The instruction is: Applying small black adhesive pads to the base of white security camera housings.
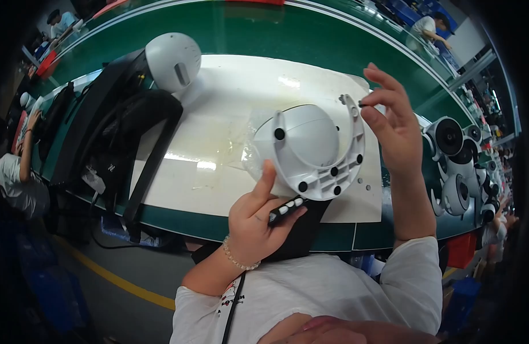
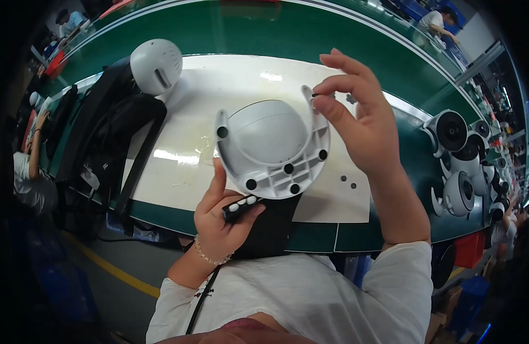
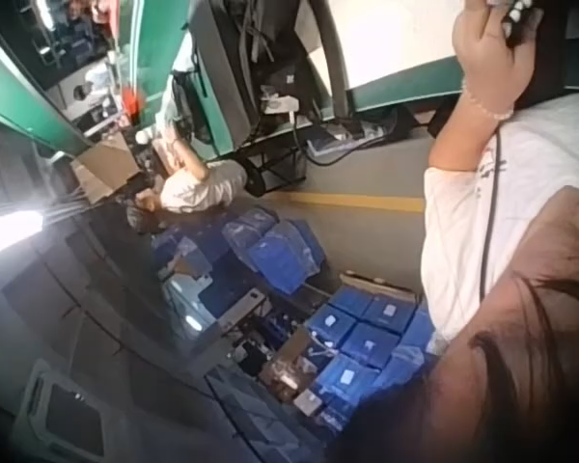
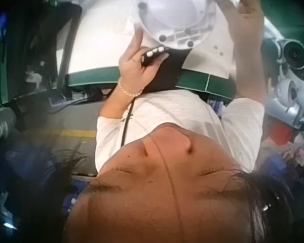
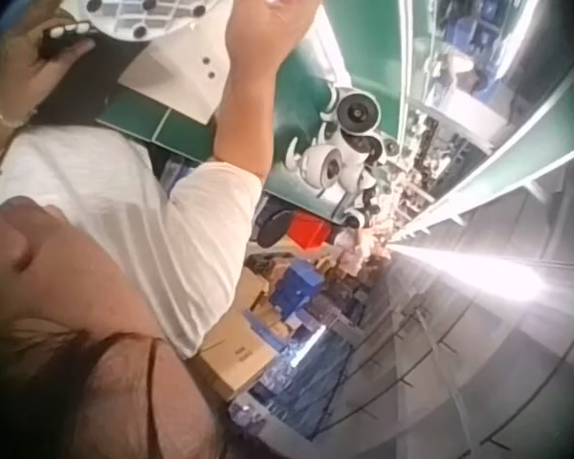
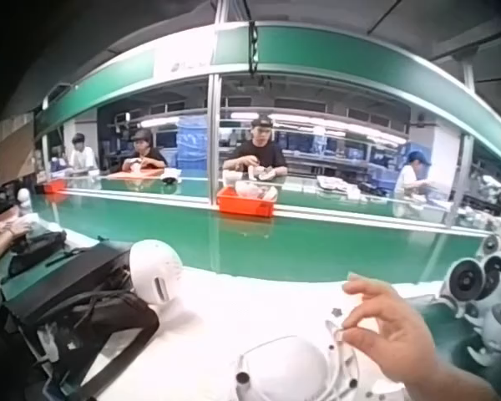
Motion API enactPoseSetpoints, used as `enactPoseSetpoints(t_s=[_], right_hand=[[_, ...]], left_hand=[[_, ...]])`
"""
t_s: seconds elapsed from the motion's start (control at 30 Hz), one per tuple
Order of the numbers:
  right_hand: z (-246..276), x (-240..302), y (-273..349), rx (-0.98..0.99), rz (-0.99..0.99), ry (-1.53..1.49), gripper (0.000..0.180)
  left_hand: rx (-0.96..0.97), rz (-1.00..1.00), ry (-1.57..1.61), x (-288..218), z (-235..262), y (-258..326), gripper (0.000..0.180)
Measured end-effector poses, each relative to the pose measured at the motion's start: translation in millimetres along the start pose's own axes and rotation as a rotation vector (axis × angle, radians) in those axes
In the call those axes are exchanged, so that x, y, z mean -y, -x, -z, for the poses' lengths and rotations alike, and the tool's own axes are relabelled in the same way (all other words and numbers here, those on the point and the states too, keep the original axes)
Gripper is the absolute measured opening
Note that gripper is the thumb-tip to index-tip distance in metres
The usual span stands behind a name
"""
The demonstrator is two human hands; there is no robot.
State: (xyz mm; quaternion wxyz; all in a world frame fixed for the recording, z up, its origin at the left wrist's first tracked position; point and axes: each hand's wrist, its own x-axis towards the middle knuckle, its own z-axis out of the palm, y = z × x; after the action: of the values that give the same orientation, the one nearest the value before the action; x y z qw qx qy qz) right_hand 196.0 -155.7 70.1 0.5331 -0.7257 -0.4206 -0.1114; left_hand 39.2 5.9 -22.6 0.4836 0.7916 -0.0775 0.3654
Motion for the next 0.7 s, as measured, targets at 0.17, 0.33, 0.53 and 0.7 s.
enactPoseSetpoints(t_s=[0.17,0.33,0.53,0.7], right_hand=[[2,-10,2,0.09,-0.337,-0.289,0.014],[2,-7,3,0.12,-0.478,-0.431,0.013],[-5,-19,11,0.073,-0.155,-0.106,0.014],[0,-24,14,0.093,0.023,0.122,0.018]], left_hand=[[0.001,-0.02,-0.006,0,0,-1,0.021],[0.015,-0.01,-0.021,0,0,-2,0.021],[0.013,0.01,-0.015,1,0,1,0.022],[0.017,0.011,-0.028,-1,0,0,0.023]])
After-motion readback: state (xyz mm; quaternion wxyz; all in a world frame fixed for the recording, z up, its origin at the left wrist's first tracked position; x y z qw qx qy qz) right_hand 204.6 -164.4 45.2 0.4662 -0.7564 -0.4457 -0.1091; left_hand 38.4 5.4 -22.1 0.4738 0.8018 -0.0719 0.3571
